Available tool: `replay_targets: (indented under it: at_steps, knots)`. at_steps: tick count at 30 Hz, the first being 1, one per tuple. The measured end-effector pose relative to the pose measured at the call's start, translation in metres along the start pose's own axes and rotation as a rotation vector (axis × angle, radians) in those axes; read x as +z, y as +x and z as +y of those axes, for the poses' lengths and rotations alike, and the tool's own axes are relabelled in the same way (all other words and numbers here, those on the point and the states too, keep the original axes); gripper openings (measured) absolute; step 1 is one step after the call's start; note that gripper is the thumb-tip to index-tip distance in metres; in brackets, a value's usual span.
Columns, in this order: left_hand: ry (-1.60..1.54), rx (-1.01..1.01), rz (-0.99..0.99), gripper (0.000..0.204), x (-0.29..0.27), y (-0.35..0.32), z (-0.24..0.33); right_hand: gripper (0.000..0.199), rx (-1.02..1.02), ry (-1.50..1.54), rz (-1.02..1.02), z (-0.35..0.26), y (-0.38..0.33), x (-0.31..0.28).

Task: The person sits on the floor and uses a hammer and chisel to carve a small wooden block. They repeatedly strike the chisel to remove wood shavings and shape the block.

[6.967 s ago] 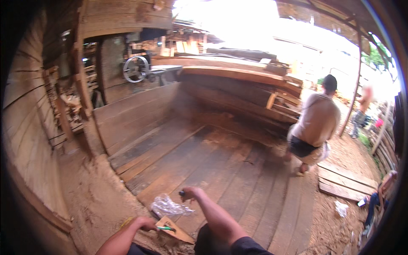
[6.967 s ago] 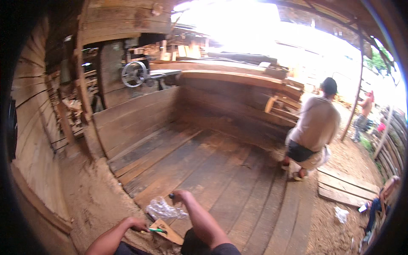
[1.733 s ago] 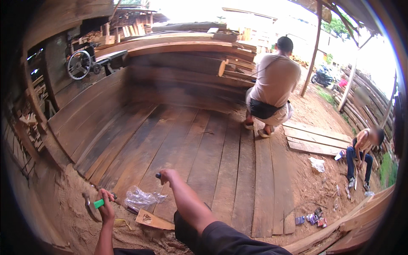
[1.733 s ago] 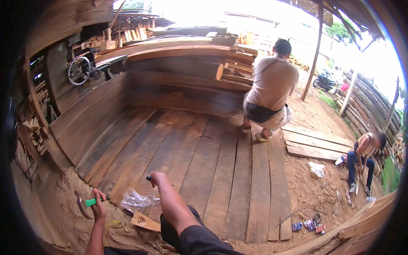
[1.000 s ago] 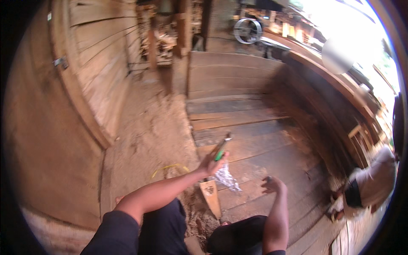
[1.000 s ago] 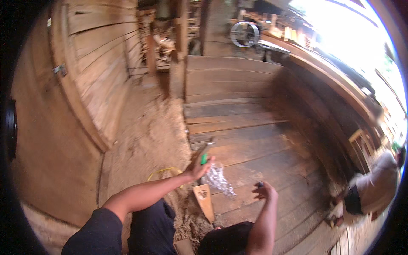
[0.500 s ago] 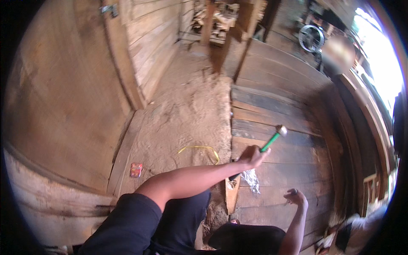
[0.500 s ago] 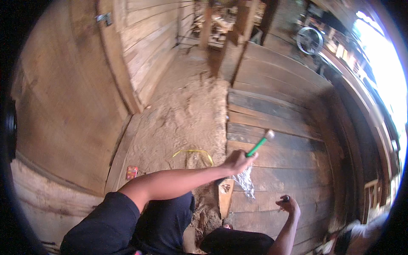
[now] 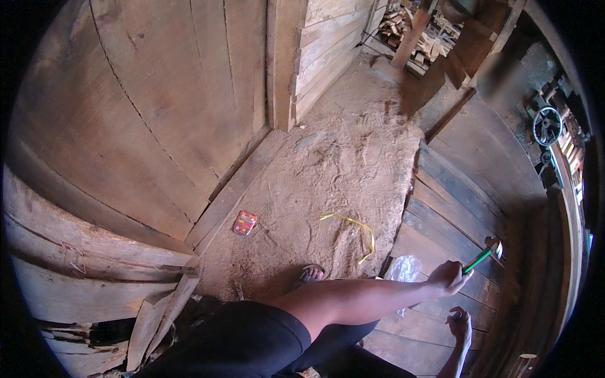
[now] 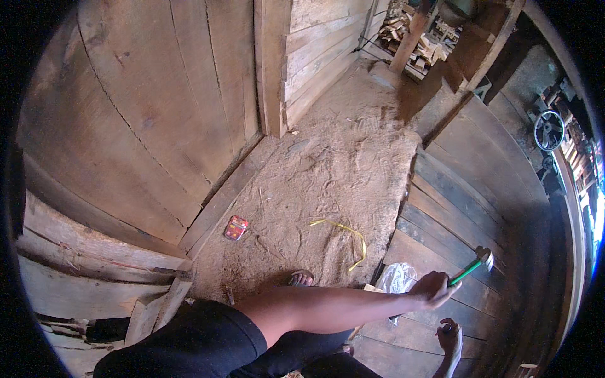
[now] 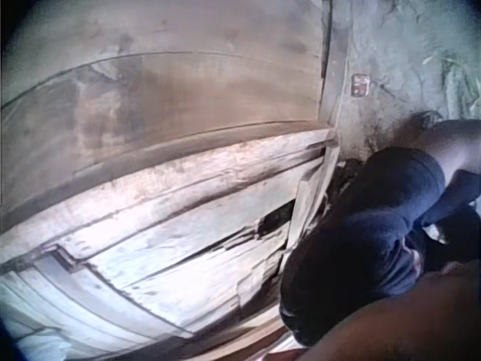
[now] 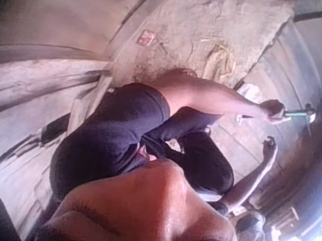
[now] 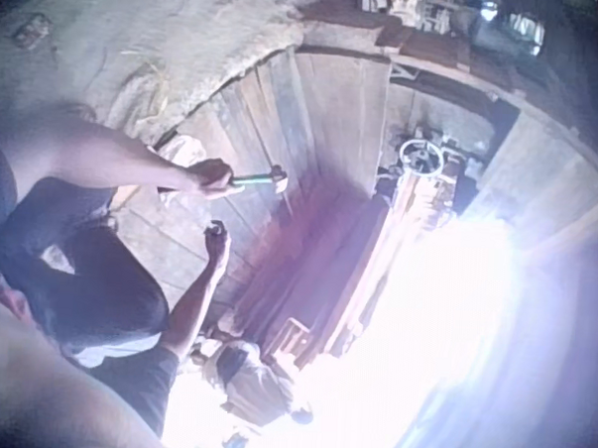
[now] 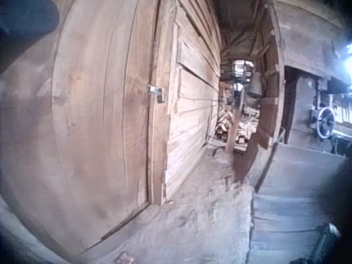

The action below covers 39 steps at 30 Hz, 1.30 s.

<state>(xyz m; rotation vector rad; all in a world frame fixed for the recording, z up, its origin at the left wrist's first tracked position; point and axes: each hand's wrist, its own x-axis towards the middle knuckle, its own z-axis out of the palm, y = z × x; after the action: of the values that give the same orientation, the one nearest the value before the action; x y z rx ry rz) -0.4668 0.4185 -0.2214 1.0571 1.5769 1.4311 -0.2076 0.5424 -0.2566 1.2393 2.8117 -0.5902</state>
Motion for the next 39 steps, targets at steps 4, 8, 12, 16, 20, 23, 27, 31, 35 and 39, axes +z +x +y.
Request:
replay_targets:
  at_steps: [4,8,12,16,20,23,27,31,35,39]
  knots:
    - [-0.102,-0.062,0.182,0.064,0.018,0.001,0.001,0.02,-0.107,0.112,0.023,-0.031,0.008,0.021]
    - [-0.229,-0.228,-0.07,0.061,-0.004,-0.008,0.011,0.023,-0.185,0.352,0.13,-0.054,-0.001,0.064]
    - [-0.345,-0.246,-0.138,0.056,-0.021,-0.013,-0.003,0.023,-0.11,0.342,-0.082,-0.031,0.008,0.103]
    - [-0.357,-0.321,-0.169,0.047,-0.068,-0.02,-0.003,0.028,-0.065,0.36,-0.114,-0.036,0.021,0.143]
    - [-0.395,-0.391,-0.099,0.046,-0.099,-0.013,-0.039,0.037,-0.146,0.314,-0.103,0.005,0.033,0.235]
    - [-0.369,-0.414,0.003,0.045,-0.111,0.002,-0.071,0.044,-0.017,0.307,-0.094,0.045,0.031,0.286]
    - [-0.436,-0.402,0.225,0.044,-0.121,0.01,-0.139,0.046,0.215,0.467,-0.262,0.032,0.032,0.301]
    - [-0.372,-0.472,0.343,0.042,-0.138,-0.011,-0.194,0.044,0.216,0.437,-0.301,0.035,0.038,0.33]
    - [-0.289,-0.531,0.422,0.043,-0.154,-0.03,-0.219,0.046,0.192,0.509,-0.316,0.065,0.045,0.356]
    - [-0.285,-0.52,0.508,0.043,-0.166,-0.049,-0.231,0.045,0.166,0.49,-0.409,0.028,0.065,0.337]
